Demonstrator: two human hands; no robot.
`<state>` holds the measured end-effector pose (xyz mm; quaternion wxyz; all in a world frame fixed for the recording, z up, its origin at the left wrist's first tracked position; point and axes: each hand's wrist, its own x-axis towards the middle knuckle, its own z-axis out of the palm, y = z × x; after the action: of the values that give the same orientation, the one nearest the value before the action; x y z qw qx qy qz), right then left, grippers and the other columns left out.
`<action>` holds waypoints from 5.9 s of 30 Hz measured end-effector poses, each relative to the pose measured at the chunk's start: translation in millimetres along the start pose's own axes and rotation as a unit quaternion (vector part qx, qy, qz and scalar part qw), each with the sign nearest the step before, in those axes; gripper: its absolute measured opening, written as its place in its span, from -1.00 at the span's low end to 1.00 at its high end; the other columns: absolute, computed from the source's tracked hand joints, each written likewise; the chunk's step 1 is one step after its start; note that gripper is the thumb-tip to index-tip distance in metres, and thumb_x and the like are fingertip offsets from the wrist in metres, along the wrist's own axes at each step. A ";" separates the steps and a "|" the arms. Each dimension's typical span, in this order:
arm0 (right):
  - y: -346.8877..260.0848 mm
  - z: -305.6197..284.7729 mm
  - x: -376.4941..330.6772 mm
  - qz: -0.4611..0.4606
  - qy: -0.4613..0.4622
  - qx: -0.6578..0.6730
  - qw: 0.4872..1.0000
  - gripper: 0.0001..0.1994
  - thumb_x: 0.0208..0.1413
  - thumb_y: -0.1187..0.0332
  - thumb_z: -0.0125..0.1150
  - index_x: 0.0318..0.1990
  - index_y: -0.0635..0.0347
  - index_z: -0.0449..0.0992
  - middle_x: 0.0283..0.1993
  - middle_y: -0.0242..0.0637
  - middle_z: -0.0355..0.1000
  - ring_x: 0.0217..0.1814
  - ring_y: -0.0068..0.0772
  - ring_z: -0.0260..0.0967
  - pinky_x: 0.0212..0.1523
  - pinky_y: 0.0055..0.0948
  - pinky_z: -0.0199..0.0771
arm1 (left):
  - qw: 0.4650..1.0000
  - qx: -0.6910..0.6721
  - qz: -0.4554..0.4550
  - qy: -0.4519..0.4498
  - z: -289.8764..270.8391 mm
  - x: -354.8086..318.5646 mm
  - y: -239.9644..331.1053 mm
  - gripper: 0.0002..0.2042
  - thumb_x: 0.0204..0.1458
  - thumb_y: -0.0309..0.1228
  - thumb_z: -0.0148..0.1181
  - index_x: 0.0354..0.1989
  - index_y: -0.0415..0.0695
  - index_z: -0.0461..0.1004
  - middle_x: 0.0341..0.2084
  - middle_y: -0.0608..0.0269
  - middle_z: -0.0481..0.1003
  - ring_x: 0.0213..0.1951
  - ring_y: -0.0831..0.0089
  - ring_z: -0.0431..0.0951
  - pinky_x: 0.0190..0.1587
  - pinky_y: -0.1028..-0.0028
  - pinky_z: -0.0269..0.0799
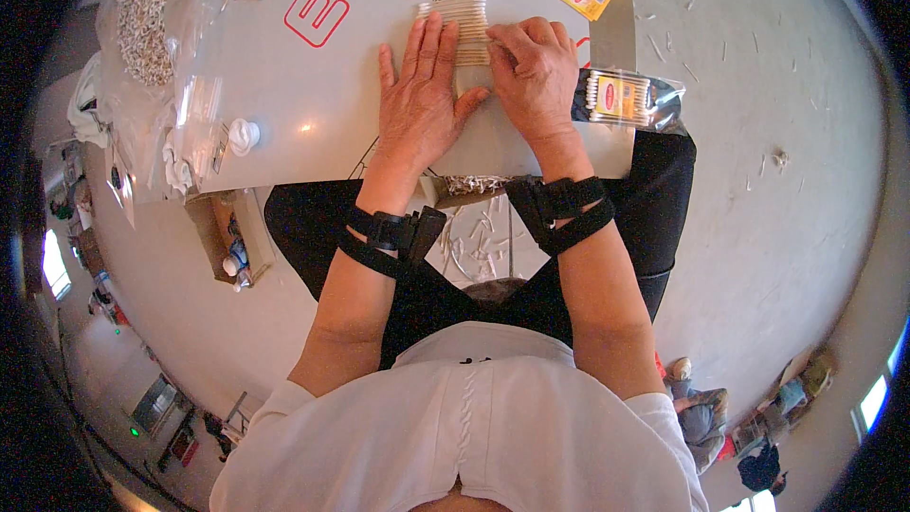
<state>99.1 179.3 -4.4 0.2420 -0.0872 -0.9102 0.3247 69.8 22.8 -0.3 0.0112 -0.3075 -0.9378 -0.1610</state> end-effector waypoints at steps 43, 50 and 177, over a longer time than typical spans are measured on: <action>2.9 8.0 16.3 0.013 -0.018 0.001 1.000 -0.88 -0.09 0.37 0.26 -0.33 0.02 0.59 -0.39 -0.37 0.44 -0.23 -0.19 0.39 -0.23 -0.20 0.34 | 1.000 -0.016 -0.004 -0.001 -1.3 1.3 1.0 -0.21 0.01 0.03 0.20 0.37 -0.12 0.11 0.40 0.15 0.05 0.44 0.28 -0.05 0.39 -0.07 -0.31; 4.2 9.7 21.2 0.011 -0.029 -0.002 1.000 -0.84 -0.06 0.36 0.26 -0.27 0.00 0.62 -0.39 -0.36 0.44 -0.23 -0.19 0.38 -0.20 -0.20 0.33 | 1.000 -0.011 -0.005 -0.006 -1.4 0.9 0.4 -0.20 0.00 0.03 0.20 0.37 -0.12 0.11 0.40 0.15 0.05 0.44 0.27 -0.05 0.39 -0.07 -0.31; 57.8 -95.7 -40.8 -0.071 -0.149 -0.108 0.980 -0.28 -0.04 0.15 0.34 0.32 0.04 0.24 0.41 -0.31 0.13 0.51 -0.21 -0.09 0.49 -0.13 -0.19 | 0.996 -0.020 0.081 -0.033 19.5 -9.7 64.7 -0.36 0.19 -0.13 -0.02 0.39 -0.15 0.03 0.42 0.06 -0.05 0.43 0.19 -0.07 0.39 -0.04 -0.23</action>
<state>182.1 263.7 7.7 0.1154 0.0019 -0.9695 0.2160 116.8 72.4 -0.8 -0.0130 -0.3876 -0.9063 -0.1679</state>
